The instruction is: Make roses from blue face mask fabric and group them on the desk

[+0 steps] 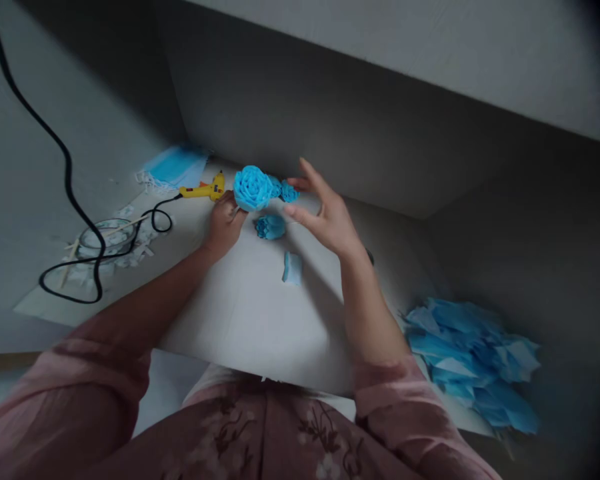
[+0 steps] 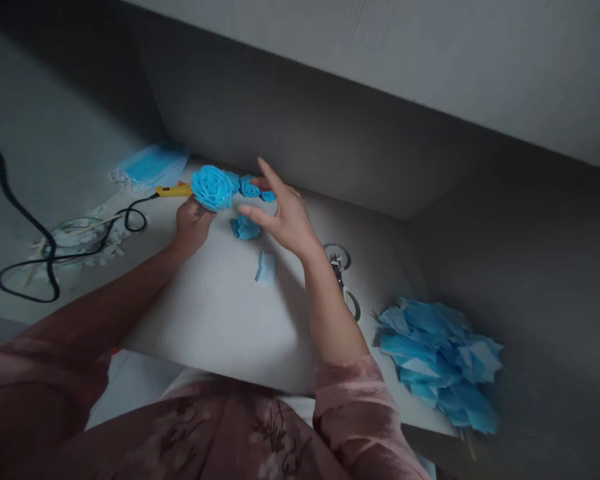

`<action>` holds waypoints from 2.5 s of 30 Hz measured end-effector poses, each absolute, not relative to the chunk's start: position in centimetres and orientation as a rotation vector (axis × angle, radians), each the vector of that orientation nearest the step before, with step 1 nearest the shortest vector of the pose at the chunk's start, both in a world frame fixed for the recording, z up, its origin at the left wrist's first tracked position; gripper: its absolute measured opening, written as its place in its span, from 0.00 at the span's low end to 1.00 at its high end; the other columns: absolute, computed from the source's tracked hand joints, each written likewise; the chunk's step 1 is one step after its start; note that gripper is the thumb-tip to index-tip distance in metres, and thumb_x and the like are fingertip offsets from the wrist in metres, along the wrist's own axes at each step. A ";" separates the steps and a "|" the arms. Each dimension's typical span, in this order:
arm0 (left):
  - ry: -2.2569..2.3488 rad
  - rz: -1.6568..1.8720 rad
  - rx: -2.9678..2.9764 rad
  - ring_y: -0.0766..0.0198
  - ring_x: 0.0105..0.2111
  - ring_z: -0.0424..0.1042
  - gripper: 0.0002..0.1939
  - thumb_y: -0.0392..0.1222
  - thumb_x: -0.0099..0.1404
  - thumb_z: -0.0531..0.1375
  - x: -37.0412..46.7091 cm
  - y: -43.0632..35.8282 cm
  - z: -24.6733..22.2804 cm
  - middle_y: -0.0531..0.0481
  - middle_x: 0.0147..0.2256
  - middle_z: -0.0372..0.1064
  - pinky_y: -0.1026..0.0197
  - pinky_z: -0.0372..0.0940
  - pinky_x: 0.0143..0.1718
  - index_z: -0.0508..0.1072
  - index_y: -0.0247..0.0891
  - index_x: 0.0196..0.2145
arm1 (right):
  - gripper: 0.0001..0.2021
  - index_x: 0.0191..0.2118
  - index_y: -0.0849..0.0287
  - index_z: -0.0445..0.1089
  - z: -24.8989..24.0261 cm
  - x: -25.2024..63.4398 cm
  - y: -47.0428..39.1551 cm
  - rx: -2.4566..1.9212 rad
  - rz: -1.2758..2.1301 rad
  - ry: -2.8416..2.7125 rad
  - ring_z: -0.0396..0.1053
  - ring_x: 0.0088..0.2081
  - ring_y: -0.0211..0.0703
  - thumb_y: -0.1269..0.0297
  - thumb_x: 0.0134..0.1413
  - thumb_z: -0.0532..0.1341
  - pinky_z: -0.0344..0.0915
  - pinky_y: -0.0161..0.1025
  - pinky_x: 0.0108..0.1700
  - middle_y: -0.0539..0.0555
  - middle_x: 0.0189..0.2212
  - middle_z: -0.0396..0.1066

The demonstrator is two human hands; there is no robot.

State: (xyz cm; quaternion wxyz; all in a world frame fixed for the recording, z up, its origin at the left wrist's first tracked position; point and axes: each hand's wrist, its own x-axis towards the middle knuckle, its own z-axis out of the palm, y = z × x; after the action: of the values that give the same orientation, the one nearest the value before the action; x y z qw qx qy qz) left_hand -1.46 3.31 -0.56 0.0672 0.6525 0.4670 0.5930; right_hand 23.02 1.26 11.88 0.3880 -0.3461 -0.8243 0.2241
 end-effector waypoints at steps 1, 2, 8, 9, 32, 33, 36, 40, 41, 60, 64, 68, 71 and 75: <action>1.391 1.784 1.972 0.52 0.44 0.78 0.14 0.52 0.70 0.58 -1.4 3.3 -0.5 0.45 0.39 0.78 0.51 0.73 0.52 0.78 0.42 0.41 | 0.48 0.76 0.49 0.59 11.8 22.8 1.4 -0.854 0.577 -2.143 0.69 0.69 0.62 0.33 0.56 0.69 0.63 0.62 0.71 0.61 0.66 0.73; 1.373 1.781 1.988 0.52 0.44 0.77 0.15 0.54 0.70 0.58 -1.3 3.2 -0.4 0.45 0.39 0.78 0.51 0.73 0.51 0.78 0.42 0.41 | 0.52 0.77 0.49 0.56 11.6 22.5 1.5 -0.832 0.592 -2.181 0.64 0.72 0.63 0.33 0.52 0.71 0.60 0.63 0.73 0.62 0.70 0.68; 1.198 1.734 2.188 0.51 0.40 0.76 0.21 0.62 0.73 0.54 -0.3 2.7 0.0 0.44 0.34 0.76 0.48 0.72 0.45 0.73 0.44 0.32 | 0.58 0.79 0.53 0.49 10.1 20.9 1.6 -0.726 0.669 -2.243 0.54 0.78 0.59 0.38 0.51 0.74 0.53 0.60 0.77 0.64 0.76 0.58; 1.188 1.718 2.198 0.51 0.39 0.75 0.22 0.62 0.73 0.53 -0.1 2.6 0.1 0.44 0.33 0.75 0.48 0.72 0.43 0.72 0.45 0.30 | 0.55 0.78 0.52 0.51 9.8 20.8 1.7 -0.714 0.671 -2.253 0.55 0.77 0.58 0.40 0.52 0.74 0.53 0.60 0.77 0.64 0.75 0.60; 1.213 1.751 1.954 0.54 0.40 0.79 0.07 0.46 0.64 0.63 -0.6 3.1 -1.3 0.46 0.37 0.80 0.51 0.76 0.45 0.79 0.42 0.35 | 0.57 0.79 0.46 0.50 9.9 21.1 1.9 -0.713 0.655 -2.328 0.53 0.78 0.63 0.34 0.49 0.73 0.50 0.64 0.78 0.61 0.77 0.56; 1.186 1.759 1.981 0.54 0.40 0.79 0.07 0.45 0.65 0.63 -0.6 3.0 -1.2 0.46 0.37 0.80 0.51 0.76 0.44 0.79 0.42 0.36 | 0.56 0.79 0.46 0.50 9.8 21.1 1.9 -0.704 0.645 -2.335 0.52 0.78 0.62 0.34 0.50 0.72 0.49 0.64 0.78 0.61 0.77 0.56; 1.066 1.776 2.085 0.54 0.40 0.79 0.07 0.44 0.67 0.61 -0.4 2.8 -1.0 0.46 0.37 0.80 0.53 0.75 0.40 0.79 0.43 0.37 | 0.53 0.78 0.45 0.52 9.4 20.9 1.8 -0.653 0.611 -2.366 0.52 0.78 0.61 0.37 0.52 0.73 0.49 0.64 0.78 0.59 0.76 0.59; 1.049 1.732 2.162 0.52 0.46 0.79 0.09 0.47 0.70 0.61 -0.3 2.3 -0.6 0.44 0.42 0.81 0.50 0.75 0.49 0.80 0.44 0.41 | 0.37 0.71 0.46 0.66 9.1 21.1 2.0 -0.547 0.545 -2.363 0.61 0.74 0.61 0.45 0.59 0.71 0.54 0.64 0.75 0.58 0.69 0.69; 1.090 1.718 2.163 0.51 0.49 0.78 0.11 0.48 0.71 0.61 -0.4 2.3 -0.5 0.43 0.46 0.81 0.49 0.74 0.53 0.80 0.43 0.46 | 0.33 0.68 0.47 0.69 9.2 21.4 2.2 -0.537 0.518 -2.341 0.64 0.72 0.61 0.46 0.60 0.70 0.56 0.63 0.74 0.57 0.67 0.72; 1.316 1.190 2.083 0.49 0.62 0.73 0.31 0.46 0.72 0.62 -0.1 2.5 -2.5 0.36 0.64 0.70 0.44 0.68 0.65 0.67 0.39 0.69 | 0.20 0.57 0.56 0.76 7.8 27.8 5.9 -1.607 0.108 -2.532 0.73 0.62 0.65 0.72 0.59 0.65 0.51 0.66 0.74 0.63 0.57 0.79; 1.287 1.127 2.233 0.47 0.65 0.70 0.35 0.41 0.64 0.68 0.6 2.3 -2.3 0.38 0.65 0.69 0.44 0.65 0.68 0.68 0.40 0.68 | 0.17 0.54 0.52 0.75 9.7 27.5 4.5 -1.501 0.305 -2.755 0.78 0.56 0.59 0.71 0.59 0.66 0.49 0.69 0.74 0.55 0.51 0.82; 1.399 1.149 2.260 0.50 0.59 0.75 0.27 0.34 0.63 0.66 0.9 2.4 -2.0 0.42 0.57 0.75 0.48 0.70 0.62 0.74 0.39 0.60 | 0.18 0.54 0.51 0.75 10.3 26.0 3.0 -1.321 0.397 -2.852 0.76 0.59 0.58 0.72 0.59 0.64 0.45 0.72 0.74 0.54 0.55 0.81; 1.551 1.302 2.197 0.50 0.58 0.74 0.24 0.31 0.61 0.66 0.6 2.7 -2.1 0.42 0.55 0.74 0.47 0.69 0.62 0.74 0.40 0.55 | 0.22 0.58 0.52 0.75 9.8 24.1 2.4 -1.179 0.301 -2.828 0.72 0.64 0.59 0.75 0.59 0.63 0.43 0.70 0.76 0.56 0.60 0.78; 1.577 1.337 2.159 0.46 0.61 0.72 0.24 0.36 0.64 0.67 0.2 2.9 -2.4 0.39 0.57 0.72 0.43 0.67 0.65 0.72 0.39 0.58 | 0.35 0.70 0.54 0.67 8.1 22.7 2.9 -1.148 0.314 -2.800 0.60 0.74 0.61 0.75 0.57 0.67 0.41 0.70 0.77 0.61 0.72 0.65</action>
State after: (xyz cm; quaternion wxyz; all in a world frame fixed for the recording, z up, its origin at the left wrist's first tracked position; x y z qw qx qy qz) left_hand 0.15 2.89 -2.37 0.0760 0.7201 0.5261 0.4461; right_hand 22.70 2.90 8.07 0.0495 -0.3769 -0.9192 0.1030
